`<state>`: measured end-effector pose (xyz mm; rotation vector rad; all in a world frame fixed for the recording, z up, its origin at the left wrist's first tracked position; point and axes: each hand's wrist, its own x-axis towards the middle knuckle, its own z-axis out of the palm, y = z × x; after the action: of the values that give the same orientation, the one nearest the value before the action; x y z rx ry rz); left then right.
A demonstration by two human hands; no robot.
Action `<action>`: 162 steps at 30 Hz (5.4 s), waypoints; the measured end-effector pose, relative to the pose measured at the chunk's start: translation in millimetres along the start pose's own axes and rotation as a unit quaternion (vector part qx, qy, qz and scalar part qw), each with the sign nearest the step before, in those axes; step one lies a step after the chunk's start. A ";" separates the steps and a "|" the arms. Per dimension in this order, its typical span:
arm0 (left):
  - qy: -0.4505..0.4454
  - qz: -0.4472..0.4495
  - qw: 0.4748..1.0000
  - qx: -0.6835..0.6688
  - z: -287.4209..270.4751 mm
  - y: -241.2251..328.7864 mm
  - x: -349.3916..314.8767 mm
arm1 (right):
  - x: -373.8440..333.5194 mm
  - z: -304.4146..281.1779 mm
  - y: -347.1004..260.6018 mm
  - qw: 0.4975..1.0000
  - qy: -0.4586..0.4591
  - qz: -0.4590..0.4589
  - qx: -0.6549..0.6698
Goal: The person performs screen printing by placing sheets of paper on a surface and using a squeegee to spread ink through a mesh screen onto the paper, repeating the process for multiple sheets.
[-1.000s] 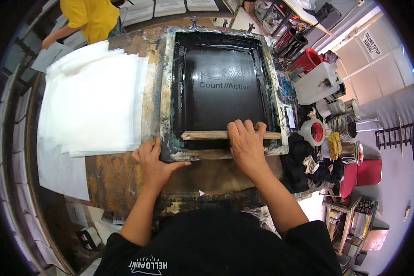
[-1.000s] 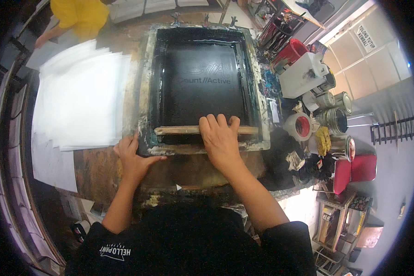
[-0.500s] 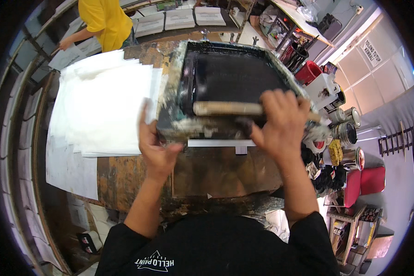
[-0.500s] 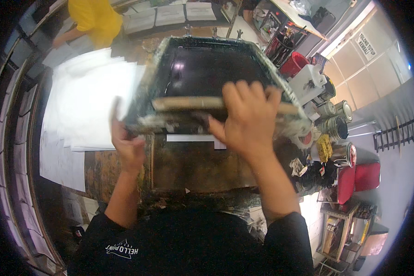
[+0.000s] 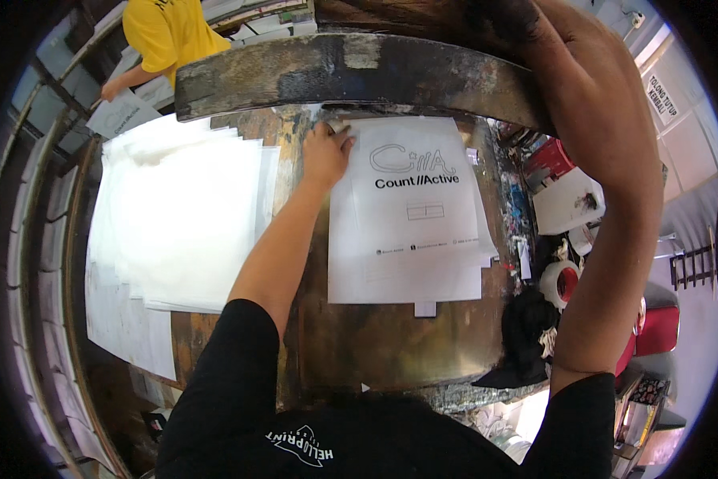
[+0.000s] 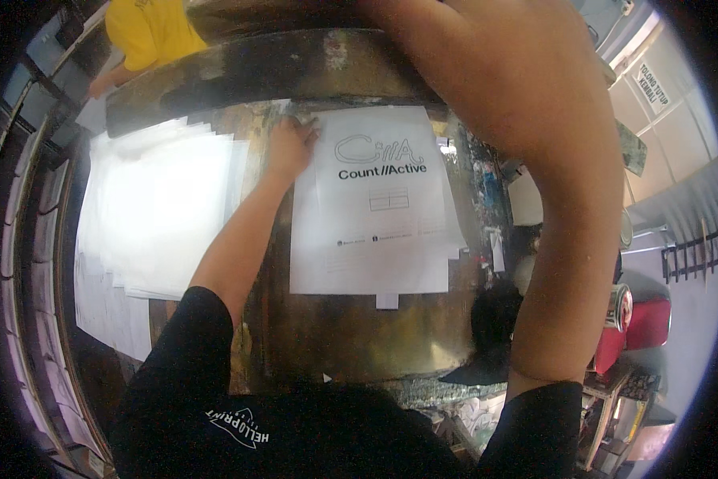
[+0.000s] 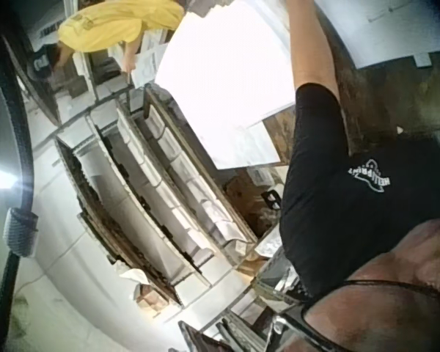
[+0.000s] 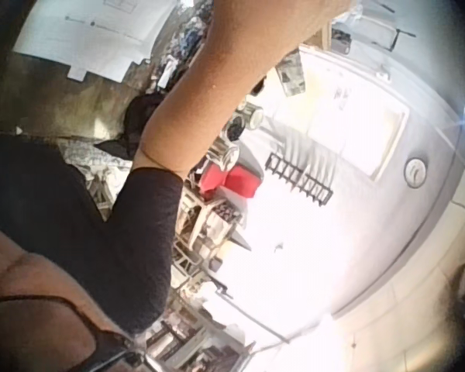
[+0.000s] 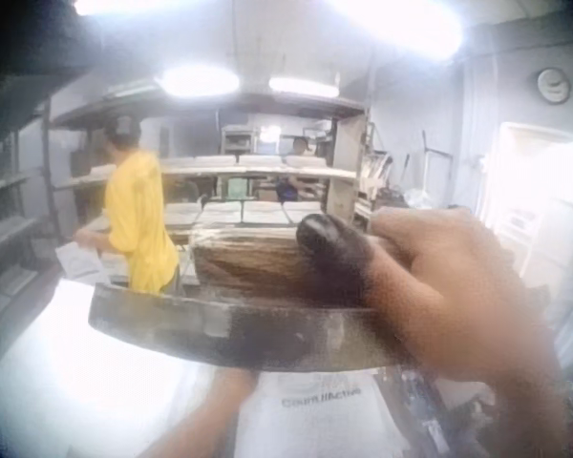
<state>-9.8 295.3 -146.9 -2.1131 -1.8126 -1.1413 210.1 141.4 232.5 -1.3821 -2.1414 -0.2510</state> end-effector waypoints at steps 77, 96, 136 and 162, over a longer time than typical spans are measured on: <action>-0.186 -0.162 0.969 -0.010 -237.5 94.3 -248.0 | -244.2 142.1 47.1 0.966 -0.243 -0.091 -0.015; -0.193 -0.131 0.972 -0.026 -232.4 81.9 -260.1 | -46.0 308.0 139.2 0.979 -0.143 -0.103 -0.104; -0.011 -0.007 0.995 -0.100 -82.9 42.6 -0.1 | 17.5 12.1 42.3 0.999 -0.011 -0.030 0.001; -0.299 0.100 0.945 0.087 -240.7 6.2 -235.1 | -43.1 11.5 16.0 0.999 0.033 0.007 0.022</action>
<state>-110.7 -24.5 -118.4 -2.6377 -1.7503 -0.2835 233.0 120.3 196.8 -1.3449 -2.0696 -0.2385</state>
